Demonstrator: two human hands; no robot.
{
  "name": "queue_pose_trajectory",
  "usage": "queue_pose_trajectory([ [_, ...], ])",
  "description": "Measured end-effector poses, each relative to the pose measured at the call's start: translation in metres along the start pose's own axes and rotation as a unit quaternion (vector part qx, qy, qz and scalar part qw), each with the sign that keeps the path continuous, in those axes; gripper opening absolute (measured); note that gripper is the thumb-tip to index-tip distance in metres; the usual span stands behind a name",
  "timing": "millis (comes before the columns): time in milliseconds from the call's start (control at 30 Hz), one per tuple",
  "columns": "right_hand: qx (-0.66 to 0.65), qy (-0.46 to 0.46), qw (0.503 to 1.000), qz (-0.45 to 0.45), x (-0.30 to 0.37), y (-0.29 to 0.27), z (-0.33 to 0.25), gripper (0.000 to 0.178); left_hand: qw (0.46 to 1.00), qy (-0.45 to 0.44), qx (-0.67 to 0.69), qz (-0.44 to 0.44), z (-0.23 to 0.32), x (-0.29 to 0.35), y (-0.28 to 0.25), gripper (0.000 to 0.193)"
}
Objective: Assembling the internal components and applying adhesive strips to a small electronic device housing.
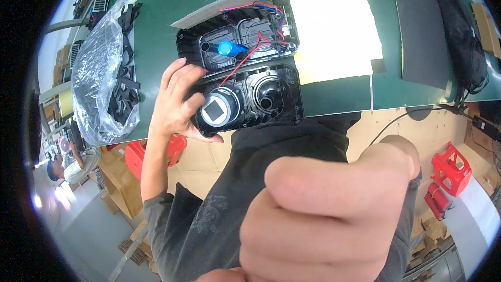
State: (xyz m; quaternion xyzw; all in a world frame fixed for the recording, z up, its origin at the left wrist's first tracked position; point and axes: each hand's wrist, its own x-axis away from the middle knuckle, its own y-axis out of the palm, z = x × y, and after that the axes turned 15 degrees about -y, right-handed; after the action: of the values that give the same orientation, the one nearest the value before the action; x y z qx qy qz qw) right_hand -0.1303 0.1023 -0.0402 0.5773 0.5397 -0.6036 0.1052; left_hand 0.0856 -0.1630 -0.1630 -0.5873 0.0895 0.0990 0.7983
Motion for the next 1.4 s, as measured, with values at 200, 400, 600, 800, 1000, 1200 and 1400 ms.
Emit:
queue_pose_trajectory([
  [200, -0.032, 0.031, 0.996, -0.079, -0.011, -0.014, 0.015, 0.025, 0.992, -0.118, -0.044, 0.015, 0.022, 0.017, 0.003, 0.087],
  [400, -0.138, -0.267, 0.944, -0.136, -0.020, -0.014, 0.078, 0.064, 0.956, -0.233, -0.142, 0.103, 0.055, 0.045, 0.015, 0.091],
  [600, -0.403, -0.064, 0.911, 0.060, -0.001, -0.004, 0.050, 0.036, 0.934, -0.311, -0.154, 0.084, 0.070, 0.024, 0.007, 0.092],
  [800, -0.645, 0.086, 0.749, 0.128, 0.009, 0.008, 0.049, 0.014, 0.961, -0.237, -0.138, 0.027, 0.046, 0.040, -0.005, 0.057],
  [1000, -0.619, 0.062, 0.754, 0.213, 0.034, 0.011, 0.069, 0.019, 0.965, -0.211, -0.156, 0.025, 0.037, 0.031, 0.000, 0.049],
  [1200, -0.197, 0.319, 0.910, 0.177, 0.089, 0.009, 0.089, 0.035, 0.966, -0.199, -0.131, 0.098, 0.006, 0.002, 0.012, 0.041],
  [1400, 0.087, 0.343, 0.929, 0.106, 0.114, 0.017, 0.110, 0.031, 0.961, -0.142, -0.120, 0.204, -0.081, -0.080, 0.024, 0.041],
])
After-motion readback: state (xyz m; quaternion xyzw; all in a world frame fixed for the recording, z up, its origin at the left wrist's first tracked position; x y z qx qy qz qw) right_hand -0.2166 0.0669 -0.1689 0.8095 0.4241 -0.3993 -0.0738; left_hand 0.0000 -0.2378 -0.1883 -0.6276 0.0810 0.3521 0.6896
